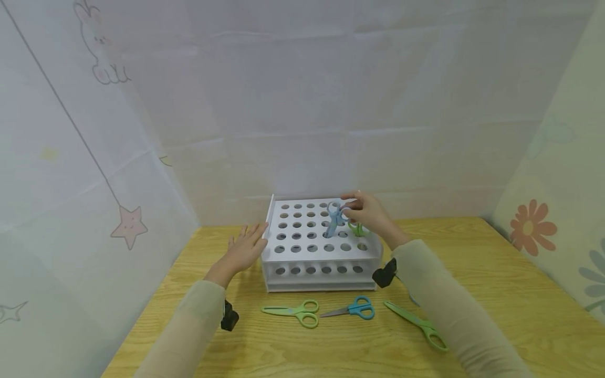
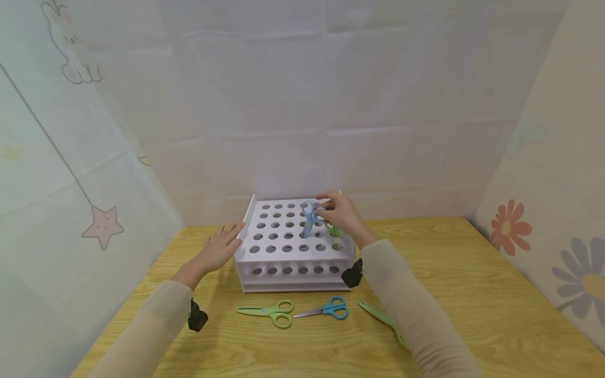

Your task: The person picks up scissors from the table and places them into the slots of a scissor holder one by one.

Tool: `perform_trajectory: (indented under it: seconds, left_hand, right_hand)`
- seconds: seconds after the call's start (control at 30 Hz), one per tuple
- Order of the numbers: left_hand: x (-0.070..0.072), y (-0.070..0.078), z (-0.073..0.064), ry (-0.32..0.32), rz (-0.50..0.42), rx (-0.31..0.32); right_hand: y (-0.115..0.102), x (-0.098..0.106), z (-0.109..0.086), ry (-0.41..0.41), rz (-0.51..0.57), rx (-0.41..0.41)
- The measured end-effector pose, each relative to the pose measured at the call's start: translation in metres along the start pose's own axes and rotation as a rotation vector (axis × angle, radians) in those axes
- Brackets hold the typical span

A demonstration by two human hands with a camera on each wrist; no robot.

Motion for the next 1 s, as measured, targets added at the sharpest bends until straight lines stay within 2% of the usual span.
perform_trajectory:
  seconds: [0.63, 1.0]
  left_hand:
    - [-0.003, -0.003, 0.003, -0.005, -0.005, -0.005]
    - [-0.003, -0.003, 0.002, 0.008, -0.015, -0.006]
  right_hand:
    - [0.011, -0.017, 0.002, -0.058, -0.071, -0.015]
    - [0.019, -0.023, -0.002, -0.073, -0.045, -0.049]
Point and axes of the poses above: each hand's wrist, its own z-axis towards the middle knuckle, its own x-axis out of the back of the hand, y = z × x, the point moved 3 cm from there along z, towards the middle knuckle, and after that the axes turned 8 degrees about z, right-handed, at the moved point
